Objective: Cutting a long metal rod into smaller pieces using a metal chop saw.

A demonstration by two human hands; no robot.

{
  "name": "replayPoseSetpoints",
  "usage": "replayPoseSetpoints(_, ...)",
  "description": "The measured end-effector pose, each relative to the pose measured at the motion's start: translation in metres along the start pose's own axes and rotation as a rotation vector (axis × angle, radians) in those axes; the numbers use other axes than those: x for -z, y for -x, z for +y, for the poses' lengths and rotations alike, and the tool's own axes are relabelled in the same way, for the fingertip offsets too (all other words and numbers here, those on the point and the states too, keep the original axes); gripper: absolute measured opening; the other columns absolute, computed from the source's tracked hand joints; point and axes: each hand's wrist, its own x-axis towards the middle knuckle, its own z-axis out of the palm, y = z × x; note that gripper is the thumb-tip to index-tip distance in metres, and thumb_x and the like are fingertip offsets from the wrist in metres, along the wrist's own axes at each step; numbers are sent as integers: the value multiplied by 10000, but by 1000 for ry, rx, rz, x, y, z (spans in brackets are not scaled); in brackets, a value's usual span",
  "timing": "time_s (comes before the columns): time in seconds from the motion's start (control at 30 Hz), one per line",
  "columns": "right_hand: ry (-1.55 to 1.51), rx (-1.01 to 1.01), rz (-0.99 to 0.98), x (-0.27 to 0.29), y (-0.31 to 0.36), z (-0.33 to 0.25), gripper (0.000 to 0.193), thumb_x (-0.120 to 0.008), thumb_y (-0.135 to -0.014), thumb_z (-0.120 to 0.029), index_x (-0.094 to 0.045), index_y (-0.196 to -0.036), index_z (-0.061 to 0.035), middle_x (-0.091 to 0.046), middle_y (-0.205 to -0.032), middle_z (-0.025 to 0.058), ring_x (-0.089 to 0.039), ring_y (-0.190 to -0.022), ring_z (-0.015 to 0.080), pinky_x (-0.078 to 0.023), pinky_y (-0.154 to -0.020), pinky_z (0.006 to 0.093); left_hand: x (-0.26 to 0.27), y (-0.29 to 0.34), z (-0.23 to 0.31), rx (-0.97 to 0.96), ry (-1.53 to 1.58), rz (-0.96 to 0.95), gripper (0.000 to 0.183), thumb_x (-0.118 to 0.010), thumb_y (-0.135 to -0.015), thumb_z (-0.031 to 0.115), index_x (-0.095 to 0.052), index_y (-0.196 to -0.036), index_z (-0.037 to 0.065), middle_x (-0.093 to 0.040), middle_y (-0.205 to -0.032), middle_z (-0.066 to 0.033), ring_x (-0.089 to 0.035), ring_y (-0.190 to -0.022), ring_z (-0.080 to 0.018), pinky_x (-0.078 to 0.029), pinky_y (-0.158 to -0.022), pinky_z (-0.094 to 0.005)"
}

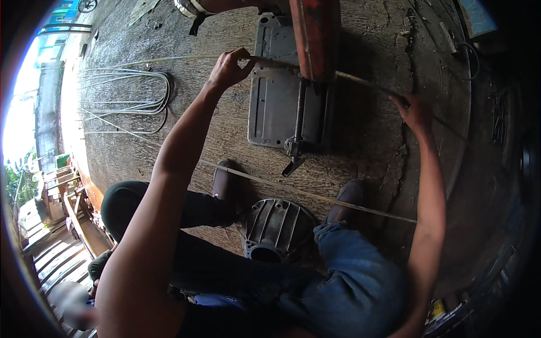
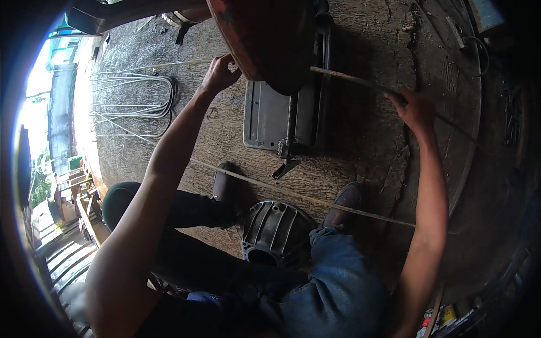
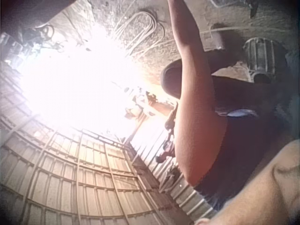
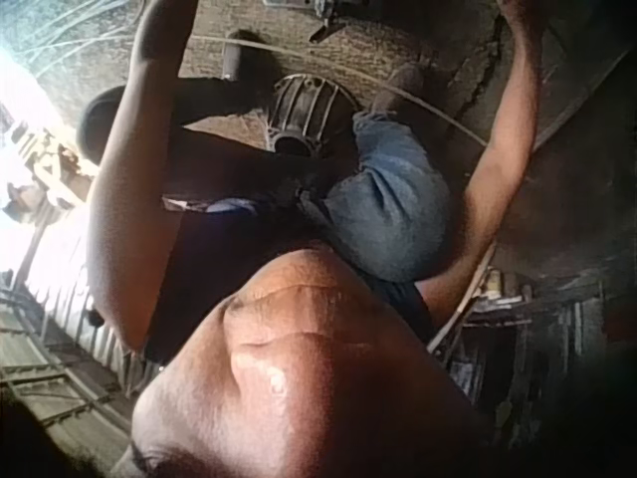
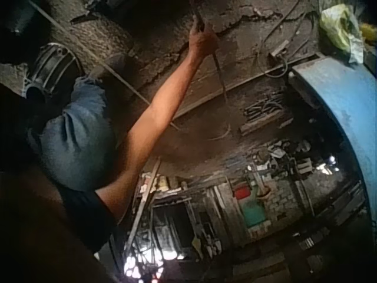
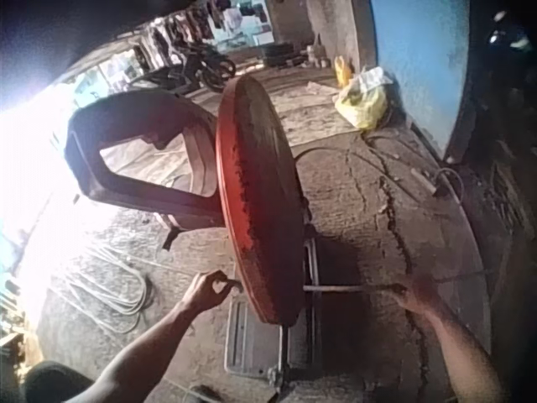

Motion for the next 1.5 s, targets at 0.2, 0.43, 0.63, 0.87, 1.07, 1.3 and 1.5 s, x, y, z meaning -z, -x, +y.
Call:
replayPoseSetpoints(0.2, -11, 37, 38, -2, 5, -2, 476, -604, -873, -552, -652, -799, -84, -584, -587, 137, -617, -584, 342, -459, -513, 422, 2, 6, -1, 68, 101, -53, 135, -610, -822, 144, -642, -875, 25, -680, -862, -164, -662, -784, -360, -519, -706, -416)
replayPoseSetpoints(0.43, 2, -22, -54, -3, 4, 1, 509, -587, -871, -578, -628, -777, -80, -578, -587, 149, -616, -592, 355, -451, -512, 440, -7, 10, -11, 9, 28, 2, 167, -563, -850, 152, -577, -955, 23, -669, -862, -186, -639, -784, -408, -500, -700, -459)
replayPoseSetpoints(0.63, 57, -13, -80, -3, 6, 1, 539, -567, -879, -591, -623, -770, -66, -585, -601, 172, -618, -608, 373, -455, -521, 451, -9, 10, -7, 72, 49, 47, 312, -565, -849, 172, -411, -1080, 27, -642, -837, -235, -612, -770, -458, -486, -705, -504)
replayPoseSetpoints(0.87, 5, 17, 27, -6, 12, 0, 547, -580, -873, -589, -644, -785, -53, -606, -635, 188, -626, -650, 387, -465, -551, 461, -12, 6, -35, -26, -91, -21, 323, -555, -875, 256, -446, -1082, 33, -627, -888, -220, -621, -817, -419, -483, -728, -496)
replayPoseSetpoints(1.07, 30, -43, -19, 5, 15, -13, 514, -633, -853, -545, -655, -805, -34, -613, -654, 175, -624, -651, 375, -466, -564, 459, 36, 20, -78, -28, -241, -184, 444, -717, -830, 432, -645, -1047, 52, -648, -1058, -128, -631, -997, -319, -521, -841, -410)
replayPoseSetpoints(1.3, 59, -150, 459, 28, 69, -39, 321, -720, -850, -264, -639, -1078, -53, -623, -1039, 158, -585, -983, 344, -449, -867, 415, 45, 17, -104, 23, -177, -212, 218, -636, -907, 241, -718, -1015, 71, -705, -1047, -107, -674, -968, -291, -526, -832, -353)
replayPoseSetpoints(1.5, -83, -1040, 868, 36, 288, -122, 473, -732, -855, -175, -532, -1237, 17, -572, -1189, 166, -553, -1107, 285, -403, -995, 389, 42, 20, -102, 55, -191, -163, 266, -690, -869, 270, -718, -1025, 56, -705, -1050, -124, -676, -989, -287, -527, -860, -358)
